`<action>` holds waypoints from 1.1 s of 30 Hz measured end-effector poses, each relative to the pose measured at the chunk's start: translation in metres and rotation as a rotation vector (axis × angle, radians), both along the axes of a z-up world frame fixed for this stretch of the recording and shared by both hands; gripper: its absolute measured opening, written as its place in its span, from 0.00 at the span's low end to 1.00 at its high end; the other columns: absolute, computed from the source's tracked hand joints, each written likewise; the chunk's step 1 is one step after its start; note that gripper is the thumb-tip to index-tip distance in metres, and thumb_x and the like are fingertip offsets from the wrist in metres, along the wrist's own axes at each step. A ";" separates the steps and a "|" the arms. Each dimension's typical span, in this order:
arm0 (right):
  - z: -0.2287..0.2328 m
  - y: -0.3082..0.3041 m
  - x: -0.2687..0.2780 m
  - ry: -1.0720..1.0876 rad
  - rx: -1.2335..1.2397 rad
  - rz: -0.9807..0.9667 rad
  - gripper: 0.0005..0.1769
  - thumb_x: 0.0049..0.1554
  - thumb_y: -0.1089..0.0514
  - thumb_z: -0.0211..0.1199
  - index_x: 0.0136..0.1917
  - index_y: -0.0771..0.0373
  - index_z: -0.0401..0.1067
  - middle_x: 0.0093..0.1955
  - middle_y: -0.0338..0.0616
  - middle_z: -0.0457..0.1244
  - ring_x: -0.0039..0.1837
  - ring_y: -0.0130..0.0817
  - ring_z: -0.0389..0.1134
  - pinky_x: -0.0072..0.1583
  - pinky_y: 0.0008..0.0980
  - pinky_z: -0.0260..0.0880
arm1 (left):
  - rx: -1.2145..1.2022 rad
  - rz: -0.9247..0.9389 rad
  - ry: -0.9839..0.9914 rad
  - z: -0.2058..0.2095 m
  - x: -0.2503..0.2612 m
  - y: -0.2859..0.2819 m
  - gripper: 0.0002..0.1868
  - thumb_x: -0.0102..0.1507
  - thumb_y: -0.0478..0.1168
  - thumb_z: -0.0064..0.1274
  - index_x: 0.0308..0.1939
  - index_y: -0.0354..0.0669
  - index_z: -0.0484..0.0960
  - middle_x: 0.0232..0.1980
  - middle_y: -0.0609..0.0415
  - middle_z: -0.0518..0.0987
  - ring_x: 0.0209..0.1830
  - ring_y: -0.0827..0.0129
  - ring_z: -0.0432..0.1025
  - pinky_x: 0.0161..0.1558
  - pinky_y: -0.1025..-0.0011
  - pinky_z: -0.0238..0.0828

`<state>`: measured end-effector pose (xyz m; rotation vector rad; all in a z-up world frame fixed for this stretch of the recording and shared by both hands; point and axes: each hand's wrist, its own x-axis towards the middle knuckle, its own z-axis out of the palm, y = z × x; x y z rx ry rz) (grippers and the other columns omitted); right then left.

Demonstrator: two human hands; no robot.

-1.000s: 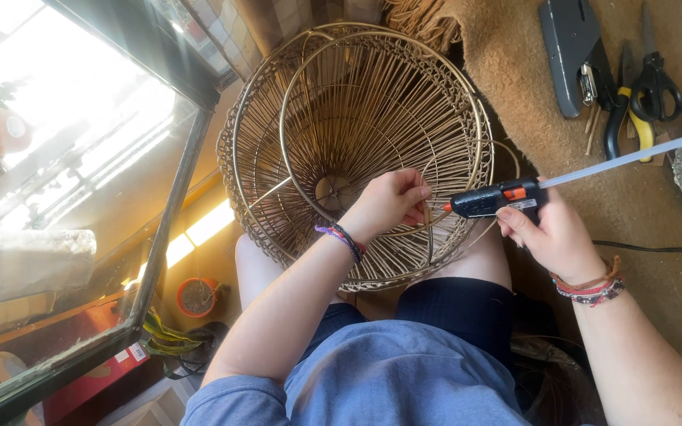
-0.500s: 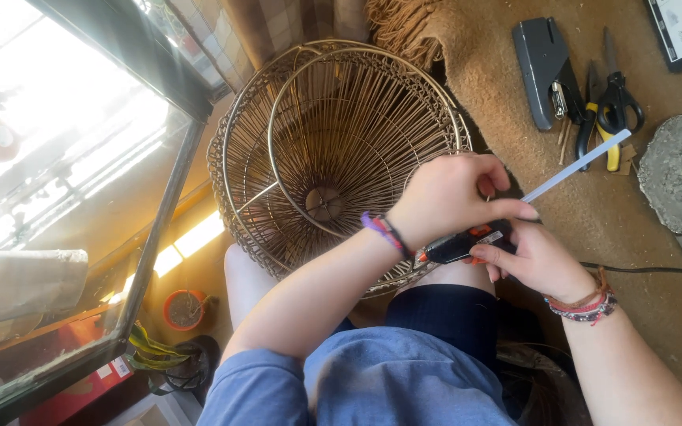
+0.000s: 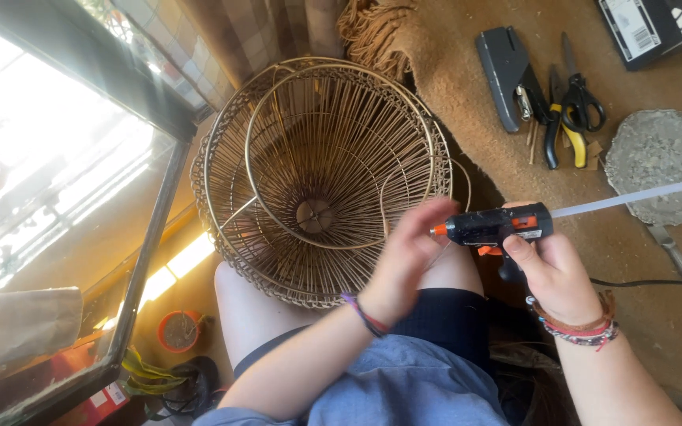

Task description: Repairing a wicker lampshade using a hot glue gun, scissors, and a stapler while sitting on the floor.

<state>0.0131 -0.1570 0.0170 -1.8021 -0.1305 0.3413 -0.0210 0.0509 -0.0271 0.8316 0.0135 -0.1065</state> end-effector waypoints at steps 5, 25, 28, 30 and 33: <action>0.031 0.027 -0.009 -0.428 -0.225 0.134 0.31 0.65 0.52 0.45 0.74 0.74 0.54 0.76 0.59 0.52 0.73 0.49 0.57 0.75 0.44 0.55 | -0.309 -0.055 0.004 -0.004 -0.013 -0.075 0.28 0.70 0.32 0.49 0.74 0.39 0.65 0.64 0.52 0.74 0.61 0.73 0.69 0.65 0.75 0.66; 0.068 -0.034 -0.010 -1.245 -1.007 0.121 0.11 0.55 0.70 0.75 0.51 0.73 0.79 0.43 0.46 0.66 0.38 0.35 0.60 0.41 0.33 0.63 | -0.315 -0.035 -0.011 -0.004 0.005 -0.092 0.07 0.71 0.34 0.51 0.50 0.33 0.77 0.42 0.48 0.80 0.30 0.70 0.72 0.35 0.78 0.72; 0.061 -0.040 -0.017 -1.111 -1.154 0.051 0.11 0.56 0.67 0.72 0.53 0.65 0.77 0.39 0.39 0.59 0.38 0.35 0.60 0.42 0.34 0.62 | -0.210 -0.101 -0.048 -0.006 0.011 -0.094 0.05 0.70 0.31 0.50 0.49 0.32 0.77 0.42 0.48 0.81 0.29 0.73 0.70 0.33 0.80 0.71; 0.054 -0.043 -0.020 -0.814 -0.902 -0.024 0.07 0.53 0.69 0.66 0.47 0.67 0.74 0.39 0.44 0.63 0.37 0.40 0.63 0.43 0.37 0.64 | -0.163 -0.149 -0.060 -0.006 0.012 -0.094 0.05 0.69 0.29 0.50 0.48 0.31 0.79 0.42 0.49 0.82 0.29 0.76 0.70 0.32 0.82 0.70; 0.050 -0.053 -0.022 -0.438 -0.741 -0.082 0.02 0.56 0.65 0.60 0.44 0.65 0.73 0.35 0.41 0.65 0.32 0.35 0.62 0.39 0.31 0.62 | -0.063 -0.189 -0.108 -0.010 0.014 -0.096 0.04 0.68 0.31 0.54 0.45 0.33 0.80 0.39 0.53 0.82 0.27 0.78 0.69 0.32 0.83 0.68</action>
